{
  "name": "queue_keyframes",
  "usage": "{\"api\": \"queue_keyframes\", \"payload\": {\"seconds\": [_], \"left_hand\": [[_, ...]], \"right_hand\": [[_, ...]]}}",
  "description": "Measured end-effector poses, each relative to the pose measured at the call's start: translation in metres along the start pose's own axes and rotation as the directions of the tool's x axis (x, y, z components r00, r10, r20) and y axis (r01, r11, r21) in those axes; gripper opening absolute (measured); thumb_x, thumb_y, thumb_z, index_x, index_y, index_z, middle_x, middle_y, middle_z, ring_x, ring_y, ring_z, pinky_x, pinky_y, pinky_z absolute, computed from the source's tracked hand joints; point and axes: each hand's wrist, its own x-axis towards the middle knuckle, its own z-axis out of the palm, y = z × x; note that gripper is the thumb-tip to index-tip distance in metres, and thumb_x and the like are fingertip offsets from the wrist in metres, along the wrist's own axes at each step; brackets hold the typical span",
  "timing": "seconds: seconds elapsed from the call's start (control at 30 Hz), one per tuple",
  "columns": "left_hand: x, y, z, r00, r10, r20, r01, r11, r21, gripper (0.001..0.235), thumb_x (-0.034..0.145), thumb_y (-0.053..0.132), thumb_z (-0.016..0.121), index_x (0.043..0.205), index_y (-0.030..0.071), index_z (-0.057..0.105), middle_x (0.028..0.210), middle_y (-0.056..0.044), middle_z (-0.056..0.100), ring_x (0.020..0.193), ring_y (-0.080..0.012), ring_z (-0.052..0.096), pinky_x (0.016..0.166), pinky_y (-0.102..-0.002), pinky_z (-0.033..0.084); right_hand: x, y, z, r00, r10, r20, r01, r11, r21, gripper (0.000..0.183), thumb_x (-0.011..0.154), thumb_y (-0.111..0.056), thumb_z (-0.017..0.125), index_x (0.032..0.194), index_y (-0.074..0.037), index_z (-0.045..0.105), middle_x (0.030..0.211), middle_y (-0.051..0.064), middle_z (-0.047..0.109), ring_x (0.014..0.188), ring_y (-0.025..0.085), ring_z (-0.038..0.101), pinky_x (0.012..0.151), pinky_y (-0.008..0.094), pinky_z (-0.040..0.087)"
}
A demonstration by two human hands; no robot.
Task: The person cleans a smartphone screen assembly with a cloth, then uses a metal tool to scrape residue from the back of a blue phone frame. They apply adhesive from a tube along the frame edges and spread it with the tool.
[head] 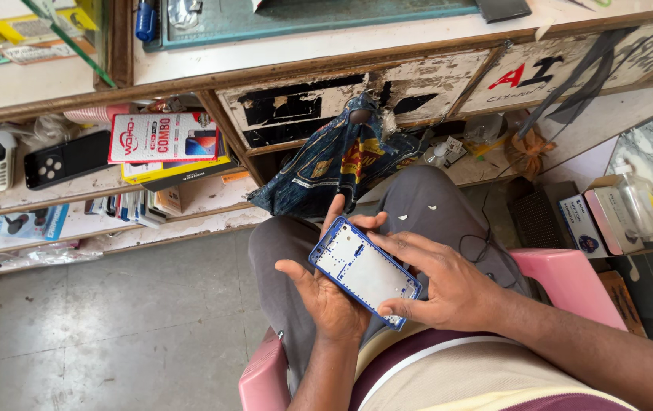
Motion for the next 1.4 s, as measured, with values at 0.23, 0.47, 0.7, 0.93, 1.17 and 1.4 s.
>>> {"api": "queue_keyframes", "payload": {"seconds": [0.23, 0.47, 0.7, 0.93, 1.17, 1.4], "left_hand": [[0.001, -0.004, -0.012, 0.999, 0.022, -0.049, -0.018, 0.997, 0.08, 0.108, 0.092, 0.081, 0.033, 0.162, -0.001, 0.025, 0.126, -0.016, 0.063, 0.134, -0.034, 0.055, 0.115, -0.048, 0.043], [0.01, -0.001, -0.032, 0.982, 0.019, -0.188, -0.016, 1.0, 0.019, 0.098, 0.094, 0.078, 0.03, 0.157, 0.004, 0.033, 0.111, -0.014, 0.064, 0.118, -0.0347, 0.065, 0.093, -0.049, 0.06], [0.018, 0.005, -0.051, 0.985, -0.04, -0.166, 0.044, 0.999, 0.023, 0.09, 0.099, 0.073, 0.03, 0.157, 0.005, 0.035, 0.108, -0.014, 0.065, 0.098, -0.0302, 0.069, 0.083, -0.047, 0.063], [0.026, 0.008, -0.057, 0.987, -0.038, -0.157, 0.06, 0.988, 0.141, 0.093, 0.1, 0.073, 0.027, 0.156, 0.0, 0.038, 0.107, -0.015, 0.066, 0.088, -0.0253, 0.07, 0.075, -0.041, 0.063], [0.029, 0.008, -0.06, 0.997, -0.016, -0.072, 0.034, 0.966, 0.258, 0.095, 0.099, 0.073, 0.032, 0.157, -0.002, 0.036, 0.109, -0.015, 0.066, 0.089, -0.0235, 0.068, 0.076, -0.038, 0.061], [0.019, 0.023, -0.04, 0.995, 0.025, 0.097, -0.072, 0.853, 0.517, 0.111, 0.093, 0.083, 0.042, 0.157, -0.007, 0.037, 0.134, -0.021, 0.062, 0.101, -0.0213, 0.065, 0.085, -0.036, 0.057]], "right_hand": [[0.002, 0.003, 0.015, 0.998, 0.061, 0.006, -0.06, 0.99, -0.127, 0.11, 0.069, -0.055, 0.086, 0.152, 0.0, 0.039, 0.139, 0.024, 0.052, 0.125, 0.041, 0.057, 0.1, 0.045, 0.048], [0.024, -0.001, -0.004, 0.992, -0.11, -0.06, 0.085, 0.944, -0.318, 0.082, 0.076, -0.053, 0.083, 0.138, -0.005, 0.058, 0.133, 0.018, 0.062, 0.122, 0.036, 0.061, 0.101, 0.045, 0.049], [0.11, 0.01, -0.101, 0.911, -0.289, -0.293, 0.111, 0.858, -0.502, 0.035, 0.095, -0.032, 0.077, 0.123, -0.012, 0.074, 0.121, 0.011, 0.074, 0.103, 0.026, 0.07, 0.089, 0.042, 0.056], [0.235, 0.054, -0.168, 0.823, -0.355, -0.444, -0.198, 0.554, -0.809, 0.033, 0.099, -0.033, 0.073, 0.128, -0.017, 0.075, 0.105, 0.009, 0.075, 0.089, 0.028, 0.071, 0.079, 0.054, 0.055], [0.256, 0.076, -0.178, 0.871, -0.14, -0.471, -0.149, 0.838, -0.525, 0.021, 0.109, -0.035, 0.066, 0.113, -0.02, 0.08, 0.074, 0.005, 0.068, 0.06, 0.022, 0.06, 0.054, 0.04, 0.048], [0.167, 0.07, -0.188, 0.66, -0.419, -0.623, 0.222, 0.902, -0.37, 0.035, 0.12, -0.025, 0.056, 0.097, 0.001, 0.063, 0.069, 0.008, 0.053, 0.053, 0.014, 0.046, 0.054, 0.031, 0.036]]}}
